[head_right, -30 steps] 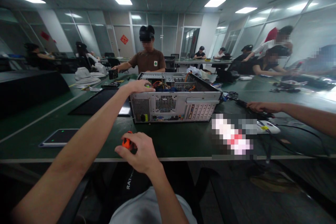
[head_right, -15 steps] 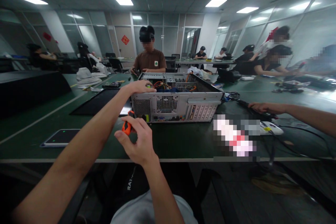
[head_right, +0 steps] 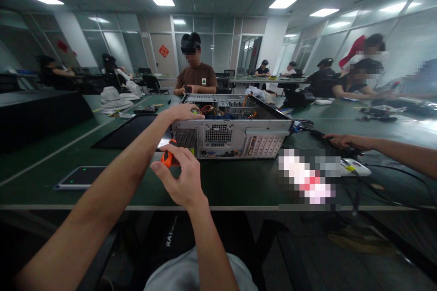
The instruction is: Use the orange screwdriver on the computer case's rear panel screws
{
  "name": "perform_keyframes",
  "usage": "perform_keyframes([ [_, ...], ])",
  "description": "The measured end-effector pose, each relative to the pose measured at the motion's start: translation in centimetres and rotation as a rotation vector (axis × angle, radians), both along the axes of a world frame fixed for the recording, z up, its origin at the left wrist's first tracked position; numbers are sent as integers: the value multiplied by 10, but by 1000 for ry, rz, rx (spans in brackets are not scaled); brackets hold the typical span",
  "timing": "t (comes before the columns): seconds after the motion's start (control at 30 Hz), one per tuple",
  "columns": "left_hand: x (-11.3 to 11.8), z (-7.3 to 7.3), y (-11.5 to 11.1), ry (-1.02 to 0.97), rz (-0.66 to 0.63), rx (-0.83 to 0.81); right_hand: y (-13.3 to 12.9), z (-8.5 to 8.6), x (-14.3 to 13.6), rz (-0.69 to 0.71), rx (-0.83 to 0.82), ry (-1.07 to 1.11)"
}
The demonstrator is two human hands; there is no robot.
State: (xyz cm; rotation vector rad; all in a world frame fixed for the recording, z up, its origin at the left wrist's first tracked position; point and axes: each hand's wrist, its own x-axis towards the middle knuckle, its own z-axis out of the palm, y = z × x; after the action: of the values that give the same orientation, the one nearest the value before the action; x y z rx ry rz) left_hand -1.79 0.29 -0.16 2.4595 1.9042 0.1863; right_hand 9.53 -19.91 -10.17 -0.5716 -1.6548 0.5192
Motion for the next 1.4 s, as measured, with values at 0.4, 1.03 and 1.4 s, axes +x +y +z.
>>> perform_keyframes([
  [0.4, -3, -2, 6, -12, -19, 12, 3, 5, -2, -36, -19, -34],
  [1.03, 0, 2, -1, -17, 6, -7, -1, 10, -14, -51, -10, -44],
  [1.4, -1, 0, 1, -20, -6, 0, -1, 12, -14, -75, -27, -38],
])
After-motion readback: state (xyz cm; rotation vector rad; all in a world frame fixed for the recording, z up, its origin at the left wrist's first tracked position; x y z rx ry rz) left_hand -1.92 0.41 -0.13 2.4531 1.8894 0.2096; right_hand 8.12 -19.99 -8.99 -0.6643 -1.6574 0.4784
